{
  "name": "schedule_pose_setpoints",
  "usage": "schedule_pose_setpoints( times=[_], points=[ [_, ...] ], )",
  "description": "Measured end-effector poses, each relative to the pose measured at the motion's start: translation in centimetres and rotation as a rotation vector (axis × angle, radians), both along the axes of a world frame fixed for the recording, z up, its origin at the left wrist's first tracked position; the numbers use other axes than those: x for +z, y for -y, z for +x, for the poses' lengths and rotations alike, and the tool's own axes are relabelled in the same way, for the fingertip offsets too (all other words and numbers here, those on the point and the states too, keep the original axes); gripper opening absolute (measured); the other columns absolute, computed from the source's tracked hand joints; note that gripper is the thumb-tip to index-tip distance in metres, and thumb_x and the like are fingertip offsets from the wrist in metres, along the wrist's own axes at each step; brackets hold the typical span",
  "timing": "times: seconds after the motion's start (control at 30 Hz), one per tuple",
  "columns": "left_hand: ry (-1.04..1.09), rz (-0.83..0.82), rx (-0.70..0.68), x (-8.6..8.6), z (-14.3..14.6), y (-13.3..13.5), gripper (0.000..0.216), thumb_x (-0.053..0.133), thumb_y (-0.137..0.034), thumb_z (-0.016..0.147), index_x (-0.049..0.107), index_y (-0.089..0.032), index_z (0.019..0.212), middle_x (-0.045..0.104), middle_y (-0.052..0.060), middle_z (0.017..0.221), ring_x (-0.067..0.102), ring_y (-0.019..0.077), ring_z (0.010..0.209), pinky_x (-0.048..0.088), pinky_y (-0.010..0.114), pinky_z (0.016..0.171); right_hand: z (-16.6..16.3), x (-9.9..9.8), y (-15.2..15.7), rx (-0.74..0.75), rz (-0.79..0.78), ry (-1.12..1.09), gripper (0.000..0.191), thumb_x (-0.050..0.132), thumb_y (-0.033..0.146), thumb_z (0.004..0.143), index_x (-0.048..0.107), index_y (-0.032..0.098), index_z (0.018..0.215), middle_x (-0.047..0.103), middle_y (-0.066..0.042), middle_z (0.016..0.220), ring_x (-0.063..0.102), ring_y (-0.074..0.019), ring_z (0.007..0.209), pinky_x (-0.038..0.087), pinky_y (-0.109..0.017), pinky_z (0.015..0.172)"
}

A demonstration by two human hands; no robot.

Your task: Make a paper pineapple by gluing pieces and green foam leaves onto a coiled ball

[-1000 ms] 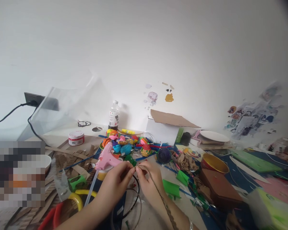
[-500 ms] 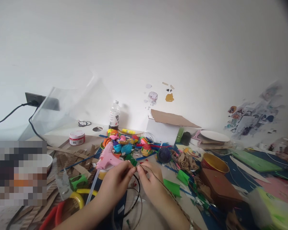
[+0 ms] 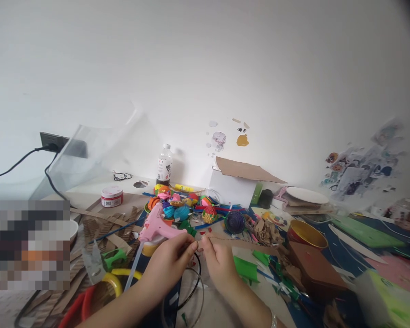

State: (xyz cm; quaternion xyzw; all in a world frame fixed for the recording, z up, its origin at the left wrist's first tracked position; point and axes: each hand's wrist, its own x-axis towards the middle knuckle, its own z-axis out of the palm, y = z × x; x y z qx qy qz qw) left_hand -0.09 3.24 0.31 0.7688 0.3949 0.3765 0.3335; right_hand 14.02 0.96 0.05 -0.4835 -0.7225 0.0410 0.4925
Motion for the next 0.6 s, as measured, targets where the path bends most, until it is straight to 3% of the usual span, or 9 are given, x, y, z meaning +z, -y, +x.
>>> schedule_pose_setpoints(
  times=[0.33,0.6],
  points=[
    [0.002,-0.001,0.028,0.05,0.0,0.42,0.025,0.041,-0.042,0.085,0.044,-0.021,0.071,0.052,-0.003,0.063,0.05,0.0147,0.058,0.037,0.023,0.053,0.18,-0.28,0.0,0.033,0.038,-0.028,0.046,0.027,0.035,0.095,0.048,0.021,0.056,0.052,0.0,0.056,0.051,-0.014,0.057,0.038,-0.024,0.057],
    [-0.003,0.03,0.049,-0.12,0.04,0.16,0.027,0.041,-0.043,0.085,0.039,-0.022,0.069,0.048,-0.004,0.061,0.047,0.014,0.056,0.034,0.023,0.052,0.1,-0.19,0.25,0.052,-0.058,-0.085,0.042,0.028,0.037,0.094,0.043,0.021,0.058,0.045,0.002,0.055,0.048,-0.0128,0.054,0.037,-0.023,0.054]
  ],
)
